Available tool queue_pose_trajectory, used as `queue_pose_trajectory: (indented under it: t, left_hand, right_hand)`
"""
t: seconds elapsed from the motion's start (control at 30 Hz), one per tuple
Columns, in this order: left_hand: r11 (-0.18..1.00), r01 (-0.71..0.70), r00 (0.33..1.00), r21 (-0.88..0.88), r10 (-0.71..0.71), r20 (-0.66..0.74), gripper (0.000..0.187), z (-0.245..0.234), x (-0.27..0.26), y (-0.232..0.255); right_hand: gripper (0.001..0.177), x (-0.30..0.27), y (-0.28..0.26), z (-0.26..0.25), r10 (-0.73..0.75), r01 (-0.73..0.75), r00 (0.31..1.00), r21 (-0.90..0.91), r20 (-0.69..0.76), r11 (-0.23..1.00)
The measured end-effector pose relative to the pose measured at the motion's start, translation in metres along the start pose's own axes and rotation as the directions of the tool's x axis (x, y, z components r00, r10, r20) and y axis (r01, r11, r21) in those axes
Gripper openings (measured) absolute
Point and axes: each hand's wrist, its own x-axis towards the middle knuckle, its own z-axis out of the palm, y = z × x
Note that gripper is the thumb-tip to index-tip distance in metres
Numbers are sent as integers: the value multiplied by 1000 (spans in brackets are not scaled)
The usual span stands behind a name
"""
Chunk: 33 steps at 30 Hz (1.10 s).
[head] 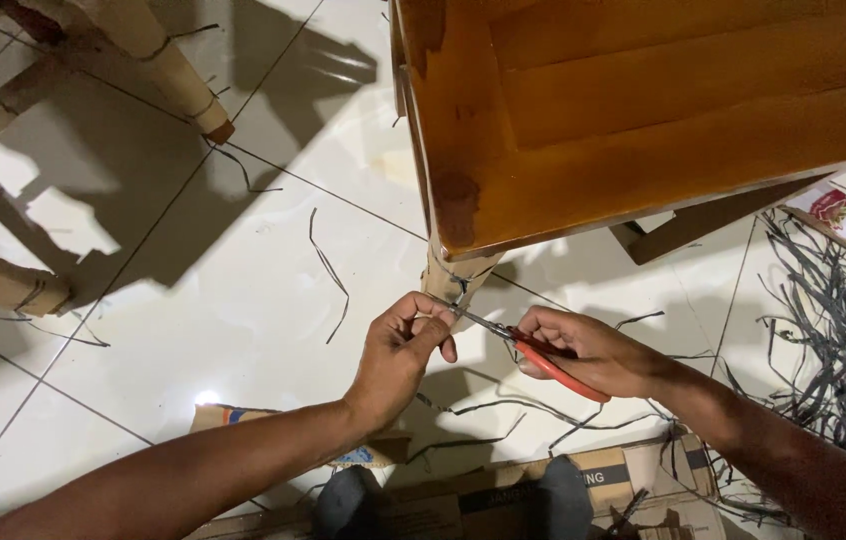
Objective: Wiping a wooden chair and wrapping its legs with cardboard for protection
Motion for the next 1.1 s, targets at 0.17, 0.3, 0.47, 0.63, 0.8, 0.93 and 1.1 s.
queue_pose_trajectory:
  t: [0.17, 0.3, 0.47, 0.63, 0.8, 0.93, 1.1]
  left_hand:
    - [1000, 9, 1000, 6, -9, 2, 6, 3, -2, 7]
    - [1000, 10, 1000, 10, -10, 10, 7, 1, 0, 1]
    - [1000, 4, 1000, 3, -4, 9, 7, -1, 4, -9]
    - [1000, 19, 1000, -23, -19, -10, 8, 0, 1, -2]
    - [999, 39, 999, -19, -40, -18, 9, 1, 3, -3]
    - [999, 48, 999, -21, -48, -23, 9, -1, 4, -3]
    - [998, 47, 998, -36, -48, -36, 9, 1, 2, 0]
  right_hand:
    - [35, -1, -12, 2, -14, 14, 1000, -28, 4, 1000]
    - [36, -1, -14, 3, -16, 16, 1000, -11, 5, 1000]
    - [32, 0, -8, 2, -19, 18, 1000, 37, 9, 999]
    - [28, -4, -19, 6, -15, 15, 1000, 60, -6, 998]
    - [33, 3, -15, 9, -18, 19, 1000, 54, -11, 998]
    - [34, 5, -12, 9, -36, 37, 999, 60, -5, 998]
    - [33, 2, -18, 10, -30, 31, 999, 77, -14, 997]
